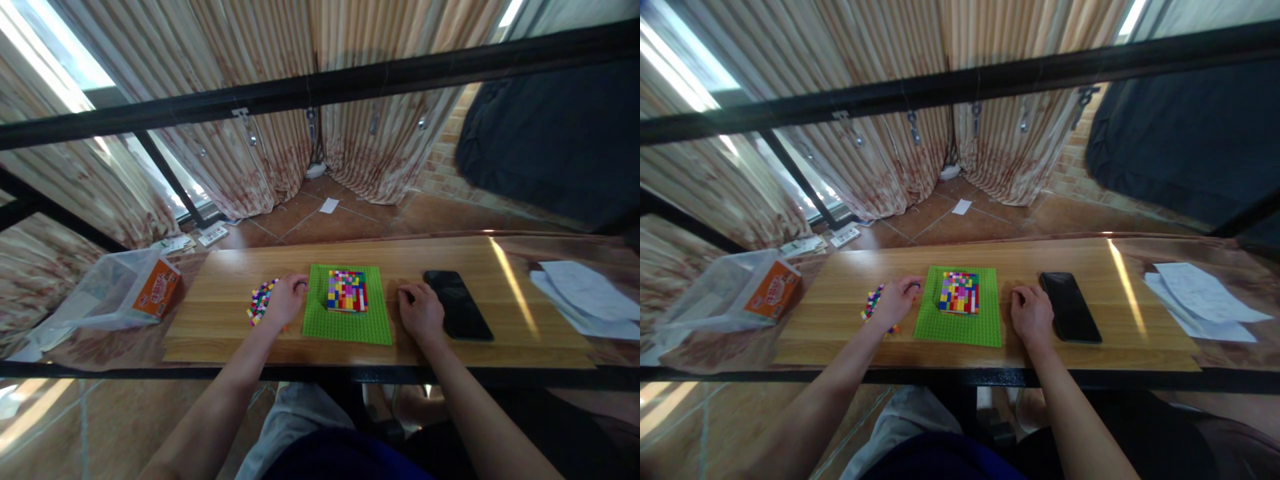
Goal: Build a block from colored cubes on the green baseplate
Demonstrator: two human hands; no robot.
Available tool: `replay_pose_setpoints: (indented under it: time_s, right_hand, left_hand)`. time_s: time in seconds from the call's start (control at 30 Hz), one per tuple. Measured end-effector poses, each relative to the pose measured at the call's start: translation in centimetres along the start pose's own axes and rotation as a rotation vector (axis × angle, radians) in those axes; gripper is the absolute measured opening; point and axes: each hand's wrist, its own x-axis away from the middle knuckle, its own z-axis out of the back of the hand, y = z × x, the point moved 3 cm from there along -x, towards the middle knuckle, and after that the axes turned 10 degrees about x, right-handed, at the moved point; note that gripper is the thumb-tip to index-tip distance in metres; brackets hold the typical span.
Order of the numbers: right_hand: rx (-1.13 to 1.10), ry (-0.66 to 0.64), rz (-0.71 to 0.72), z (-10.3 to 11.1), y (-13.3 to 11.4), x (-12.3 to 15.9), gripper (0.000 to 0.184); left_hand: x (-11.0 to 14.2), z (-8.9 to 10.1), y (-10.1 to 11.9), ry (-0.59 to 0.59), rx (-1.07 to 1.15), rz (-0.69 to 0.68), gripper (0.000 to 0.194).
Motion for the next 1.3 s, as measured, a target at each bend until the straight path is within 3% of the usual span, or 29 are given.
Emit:
replay_pose_setpoints:
  time_s: [0.3,0.77,1.13,1.3]
  right_hand:
    - [-0.004,0.0,-0.001,0.2,-0.2,0.0,0.023]
    - [0.002,-0.009,0.002,0.2,-0.1,-0.1,0.023]
    - [0.007,0.009,-0.001,0.2,-0.2,0.0,0.022]
    - [0.016,0.002,0.002,0.2,-0.2,0.0,0.022]
  left_hand:
    - [0.8,0.1,2.0,-0.044,-0.247,-0.079,0.027]
    - [1.2,-0.3,0.8,0.012,0.08,0.058,0.015]
    - [1.3,-0.5,0.6,-0.062,-0.006,-0.057,0.017]
    - [1.4,-0.5,0.2,-0.057,0.067,-0.029,0.02]
